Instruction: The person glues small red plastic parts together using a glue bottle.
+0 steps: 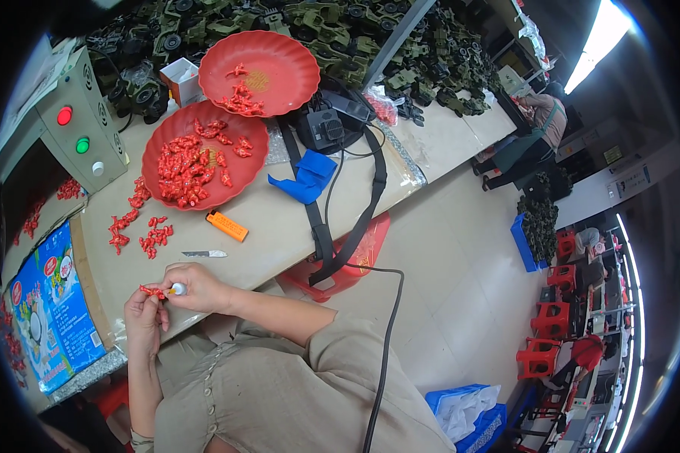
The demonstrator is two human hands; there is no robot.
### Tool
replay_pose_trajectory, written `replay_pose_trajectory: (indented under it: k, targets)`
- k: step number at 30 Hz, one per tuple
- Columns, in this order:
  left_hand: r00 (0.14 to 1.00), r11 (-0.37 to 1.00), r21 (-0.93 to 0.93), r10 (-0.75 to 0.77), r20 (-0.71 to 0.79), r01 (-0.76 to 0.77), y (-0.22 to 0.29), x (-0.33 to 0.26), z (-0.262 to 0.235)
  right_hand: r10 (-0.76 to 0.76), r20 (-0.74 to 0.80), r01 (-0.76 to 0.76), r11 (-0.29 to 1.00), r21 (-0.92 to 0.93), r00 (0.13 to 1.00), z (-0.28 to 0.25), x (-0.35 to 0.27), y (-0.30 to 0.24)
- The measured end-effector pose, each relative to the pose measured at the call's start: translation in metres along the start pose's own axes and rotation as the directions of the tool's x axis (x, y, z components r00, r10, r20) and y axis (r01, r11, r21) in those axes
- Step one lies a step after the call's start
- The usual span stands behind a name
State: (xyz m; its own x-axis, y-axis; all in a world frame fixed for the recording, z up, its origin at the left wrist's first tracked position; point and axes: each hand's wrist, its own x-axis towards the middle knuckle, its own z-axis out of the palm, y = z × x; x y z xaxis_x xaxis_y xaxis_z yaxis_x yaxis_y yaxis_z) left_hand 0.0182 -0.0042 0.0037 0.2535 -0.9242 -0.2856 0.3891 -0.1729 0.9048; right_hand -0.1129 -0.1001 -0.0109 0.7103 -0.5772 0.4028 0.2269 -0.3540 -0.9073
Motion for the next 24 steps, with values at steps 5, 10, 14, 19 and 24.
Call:
replay_pose_trajectory:
  k: [5,10,14,19,24]
  targets:
    - [0.998,0.997,0.082,0.008,-0.067,-0.002,0.005,-0.011,-0.005,0.017,0.056,-0.017,1.000,0.011,0.998,0.009,0.004,-0.001]
    - [0.999,0.995,0.102,-0.007,0.048,0.002,0.006,0.000,0.003,0.058,0.008,-0.056,0.989,-0.134,0.998,-0.006,0.002,-0.007]
    - [0.996,0.998,0.021,-0.064,0.065,0.062,0.007,-0.003,0.001,0.091,0.047,-0.087,0.992,-0.089,0.995,-0.003,0.005,-0.013]
    - [0.996,0.997,-0.056,-0.044,0.074,0.048,0.005,-0.007,-0.001,0.132,0.054,-0.127,0.988,-0.086,0.990,0.001,0.005,-0.013]
    - [0.995,0.998,-0.034,-0.040,0.094,0.044,0.008,-0.006,-0.001,0.154,0.055,-0.148,0.984,-0.100,0.986,-0.001,0.005,-0.016]
